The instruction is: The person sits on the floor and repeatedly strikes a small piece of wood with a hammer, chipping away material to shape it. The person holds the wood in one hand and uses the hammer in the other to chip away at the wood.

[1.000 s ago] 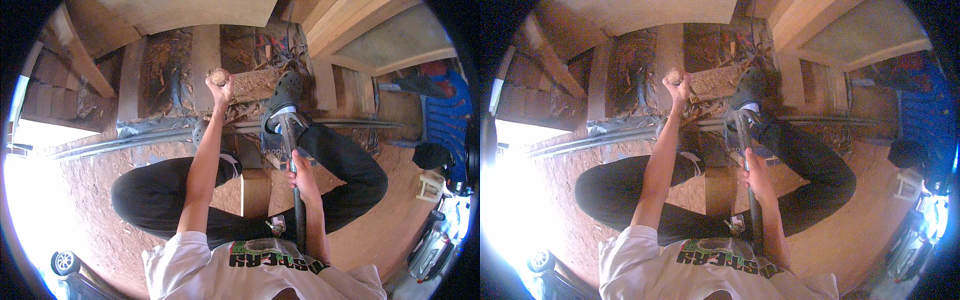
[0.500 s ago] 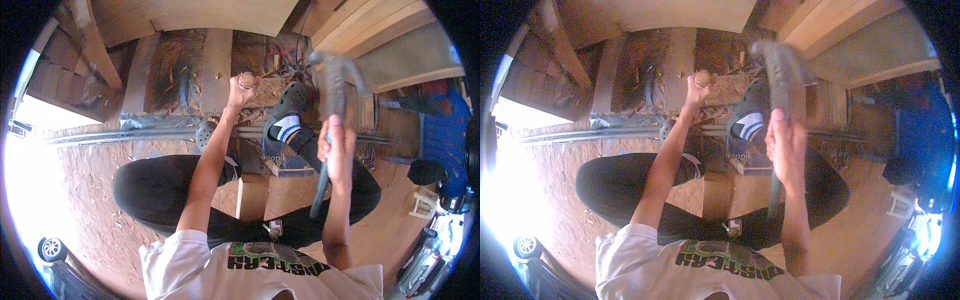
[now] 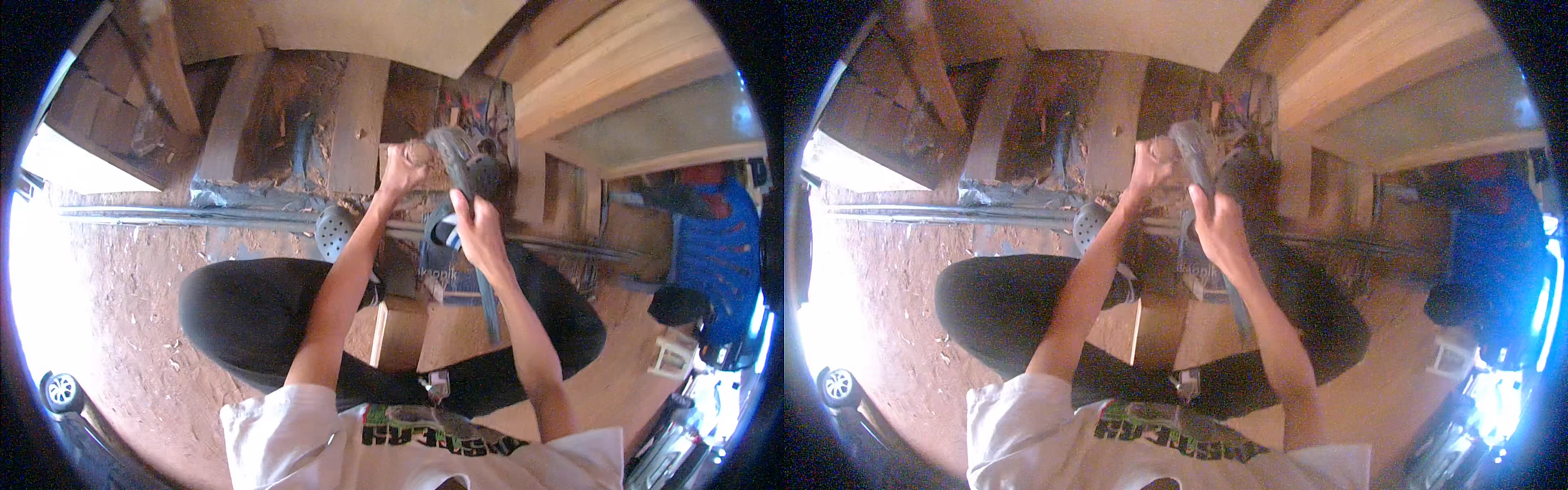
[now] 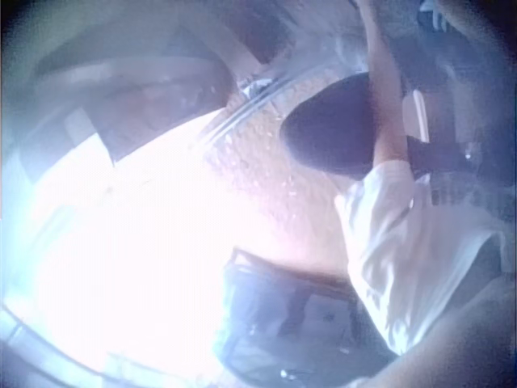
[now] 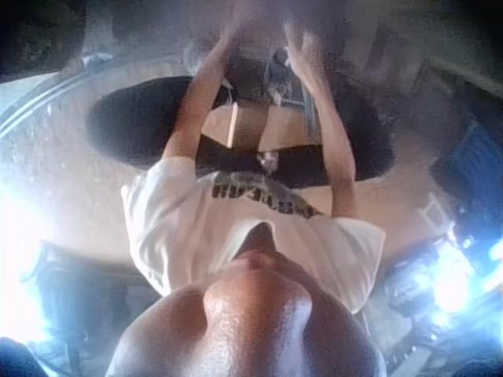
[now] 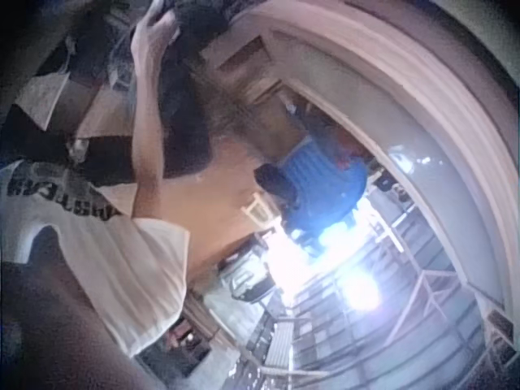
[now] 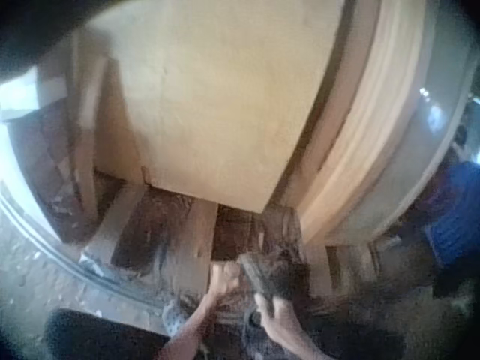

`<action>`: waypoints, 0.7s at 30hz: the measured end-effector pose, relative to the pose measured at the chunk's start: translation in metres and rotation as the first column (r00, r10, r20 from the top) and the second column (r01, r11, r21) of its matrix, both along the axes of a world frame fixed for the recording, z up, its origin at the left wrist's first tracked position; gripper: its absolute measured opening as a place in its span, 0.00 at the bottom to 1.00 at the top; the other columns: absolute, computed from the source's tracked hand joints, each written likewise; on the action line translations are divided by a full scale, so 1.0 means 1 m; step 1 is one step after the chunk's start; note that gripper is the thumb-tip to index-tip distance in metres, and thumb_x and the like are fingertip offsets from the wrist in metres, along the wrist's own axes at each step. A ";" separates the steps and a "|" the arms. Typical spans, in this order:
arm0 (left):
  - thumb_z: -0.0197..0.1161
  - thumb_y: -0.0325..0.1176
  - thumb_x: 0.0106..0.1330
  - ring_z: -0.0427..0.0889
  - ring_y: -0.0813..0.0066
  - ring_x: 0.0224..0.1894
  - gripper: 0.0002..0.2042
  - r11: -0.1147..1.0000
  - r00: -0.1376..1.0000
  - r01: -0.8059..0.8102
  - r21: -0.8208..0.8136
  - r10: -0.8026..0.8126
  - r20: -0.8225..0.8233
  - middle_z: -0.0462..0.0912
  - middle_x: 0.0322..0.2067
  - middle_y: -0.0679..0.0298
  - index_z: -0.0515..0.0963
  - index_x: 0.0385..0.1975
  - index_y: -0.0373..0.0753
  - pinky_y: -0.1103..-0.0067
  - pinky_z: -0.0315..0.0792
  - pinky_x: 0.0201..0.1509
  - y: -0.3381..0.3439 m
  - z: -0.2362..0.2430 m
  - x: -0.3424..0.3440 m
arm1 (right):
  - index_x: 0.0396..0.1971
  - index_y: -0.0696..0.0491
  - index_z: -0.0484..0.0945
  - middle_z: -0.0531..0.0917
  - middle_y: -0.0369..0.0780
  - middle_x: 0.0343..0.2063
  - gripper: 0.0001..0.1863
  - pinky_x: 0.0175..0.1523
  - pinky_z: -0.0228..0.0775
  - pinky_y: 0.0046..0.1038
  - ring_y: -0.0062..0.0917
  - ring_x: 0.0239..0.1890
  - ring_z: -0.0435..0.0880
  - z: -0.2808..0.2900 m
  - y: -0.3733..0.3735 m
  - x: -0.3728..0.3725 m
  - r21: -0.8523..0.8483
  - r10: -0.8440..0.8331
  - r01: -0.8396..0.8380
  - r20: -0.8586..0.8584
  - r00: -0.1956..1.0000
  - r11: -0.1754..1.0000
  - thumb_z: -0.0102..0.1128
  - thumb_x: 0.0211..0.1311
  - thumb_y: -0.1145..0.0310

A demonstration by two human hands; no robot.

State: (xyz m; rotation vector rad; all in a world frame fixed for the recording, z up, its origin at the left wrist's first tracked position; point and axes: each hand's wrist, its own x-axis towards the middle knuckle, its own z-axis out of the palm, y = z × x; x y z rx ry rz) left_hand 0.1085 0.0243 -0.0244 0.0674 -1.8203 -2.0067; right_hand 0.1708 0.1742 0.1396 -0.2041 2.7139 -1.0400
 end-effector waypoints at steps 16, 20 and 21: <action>0.63 0.33 0.45 0.74 0.53 0.32 0.12 0.929 0.977 -0.203 -0.309 0.212 -0.006 0.79 0.28 0.49 0.78 0.27 0.33 0.66 0.69 0.44 0.002 -0.014 0.004 | 0.27 0.61 0.78 0.81 0.42 0.22 0.21 0.31 0.68 0.40 0.31 0.24 0.77 0.012 0.005 0.004 0.110 0.026 -0.052 0.226 0.974 0.993 0.51 0.69 0.57; 0.62 0.27 0.47 0.76 0.72 0.32 0.08 0.998 0.990 -0.030 -0.060 0.038 0.139 0.78 0.27 0.60 0.77 0.27 0.32 0.73 0.72 0.38 -0.001 -0.024 0.000 | 0.26 0.56 0.76 0.77 0.35 0.18 0.23 0.23 0.64 0.29 0.20 0.17 0.72 0.022 0.014 0.020 -0.330 -0.114 0.172 0.188 0.976 0.928 0.50 0.69 0.51; 0.61 0.26 0.48 0.75 0.78 0.33 0.06 0.998 0.968 0.029 0.054 -0.041 0.248 0.77 0.23 0.63 0.77 0.24 0.32 0.74 0.71 0.37 -0.002 -0.028 -0.002 | 0.22 0.52 0.72 0.71 0.31 0.16 0.22 0.19 0.58 0.22 0.14 0.14 0.66 0.039 0.017 0.021 -0.292 -0.152 0.215 0.223 0.963 0.932 0.50 0.69 0.49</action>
